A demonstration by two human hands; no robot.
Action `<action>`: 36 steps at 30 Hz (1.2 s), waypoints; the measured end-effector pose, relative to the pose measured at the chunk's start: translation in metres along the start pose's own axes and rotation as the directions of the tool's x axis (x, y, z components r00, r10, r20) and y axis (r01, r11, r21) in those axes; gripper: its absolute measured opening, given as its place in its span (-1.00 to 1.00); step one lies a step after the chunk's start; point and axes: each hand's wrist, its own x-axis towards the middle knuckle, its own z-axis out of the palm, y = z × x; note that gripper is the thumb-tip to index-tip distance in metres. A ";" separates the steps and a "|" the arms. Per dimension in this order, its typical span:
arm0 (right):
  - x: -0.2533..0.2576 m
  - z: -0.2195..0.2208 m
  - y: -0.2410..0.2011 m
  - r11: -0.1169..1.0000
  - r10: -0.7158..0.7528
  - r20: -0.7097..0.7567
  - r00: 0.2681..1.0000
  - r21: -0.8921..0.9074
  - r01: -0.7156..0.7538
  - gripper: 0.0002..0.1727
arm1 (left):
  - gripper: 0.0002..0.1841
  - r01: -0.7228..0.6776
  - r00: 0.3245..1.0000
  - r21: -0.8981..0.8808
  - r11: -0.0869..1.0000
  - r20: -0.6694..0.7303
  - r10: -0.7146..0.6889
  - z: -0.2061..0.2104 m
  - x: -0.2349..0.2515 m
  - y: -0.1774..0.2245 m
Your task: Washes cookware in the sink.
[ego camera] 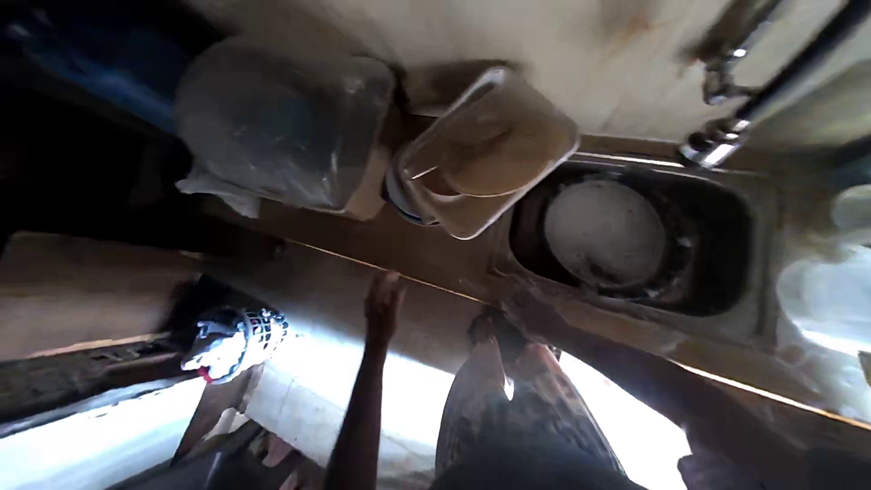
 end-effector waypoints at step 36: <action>0.018 -0.103 0.117 0.388 0.903 -0.280 0.327 0.857 -0.340 -0.40 | 0.01 -0.468 0.795 0.741 0.481 0.591 -0.137 0.147 0.058 -0.012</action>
